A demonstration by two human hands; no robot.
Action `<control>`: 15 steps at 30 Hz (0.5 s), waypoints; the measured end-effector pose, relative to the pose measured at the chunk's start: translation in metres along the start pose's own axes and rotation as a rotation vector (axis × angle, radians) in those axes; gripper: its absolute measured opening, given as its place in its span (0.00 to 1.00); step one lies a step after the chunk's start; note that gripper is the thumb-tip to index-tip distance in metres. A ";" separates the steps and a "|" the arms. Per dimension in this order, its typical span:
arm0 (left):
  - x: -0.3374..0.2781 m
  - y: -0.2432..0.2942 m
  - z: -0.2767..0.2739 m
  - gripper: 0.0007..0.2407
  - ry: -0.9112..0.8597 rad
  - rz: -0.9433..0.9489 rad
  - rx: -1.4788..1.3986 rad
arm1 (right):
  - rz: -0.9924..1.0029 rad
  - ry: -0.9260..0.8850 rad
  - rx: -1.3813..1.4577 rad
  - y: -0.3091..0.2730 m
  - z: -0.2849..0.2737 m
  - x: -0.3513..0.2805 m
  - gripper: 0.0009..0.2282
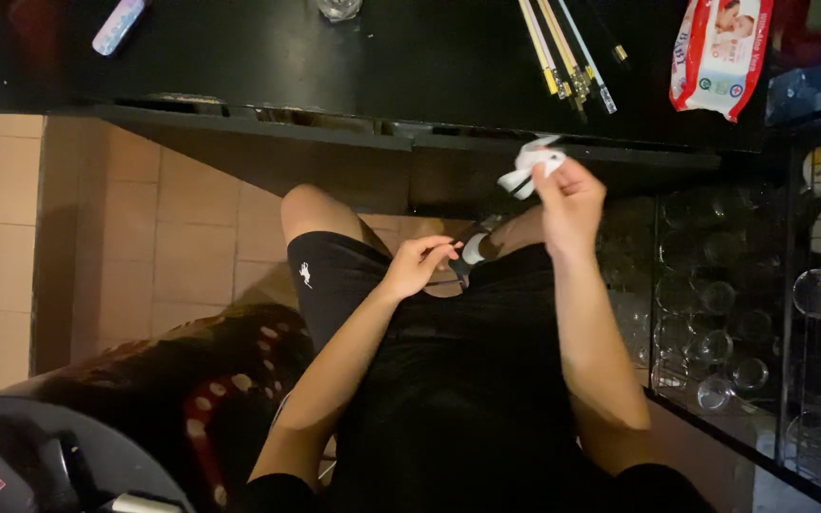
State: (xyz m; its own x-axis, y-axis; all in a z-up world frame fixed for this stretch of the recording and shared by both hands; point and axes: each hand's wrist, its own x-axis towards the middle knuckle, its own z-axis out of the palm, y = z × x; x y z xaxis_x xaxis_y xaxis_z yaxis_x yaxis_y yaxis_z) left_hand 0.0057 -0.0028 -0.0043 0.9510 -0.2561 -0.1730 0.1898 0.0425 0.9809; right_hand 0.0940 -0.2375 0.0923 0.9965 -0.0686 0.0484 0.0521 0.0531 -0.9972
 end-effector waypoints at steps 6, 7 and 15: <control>0.002 -0.016 -0.004 0.12 -0.011 -0.002 -0.109 | -0.014 0.076 -0.042 -0.018 0.008 0.003 0.07; 0.003 -0.016 -0.004 0.11 -0.004 0.003 -0.105 | -0.046 0.087 0.029 -0.015 0.011 -0.001 0.07; 0.001 -0.013 -0.004 0.10 -0.003 -0.002 -0.085 | 0.199 -0.144 -0.085 0.064 0.041 -0.061 0.06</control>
State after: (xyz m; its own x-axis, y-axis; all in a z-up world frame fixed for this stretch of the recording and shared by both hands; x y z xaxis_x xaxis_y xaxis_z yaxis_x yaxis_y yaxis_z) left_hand 0.0051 0.0007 -0.0177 0.9500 -0.2594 -0.1740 0.2114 0.1240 0.9695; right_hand 0.0388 -0.1894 0.0277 0.9860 0.0776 -0.1477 -0.1456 -0.0325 -0.9888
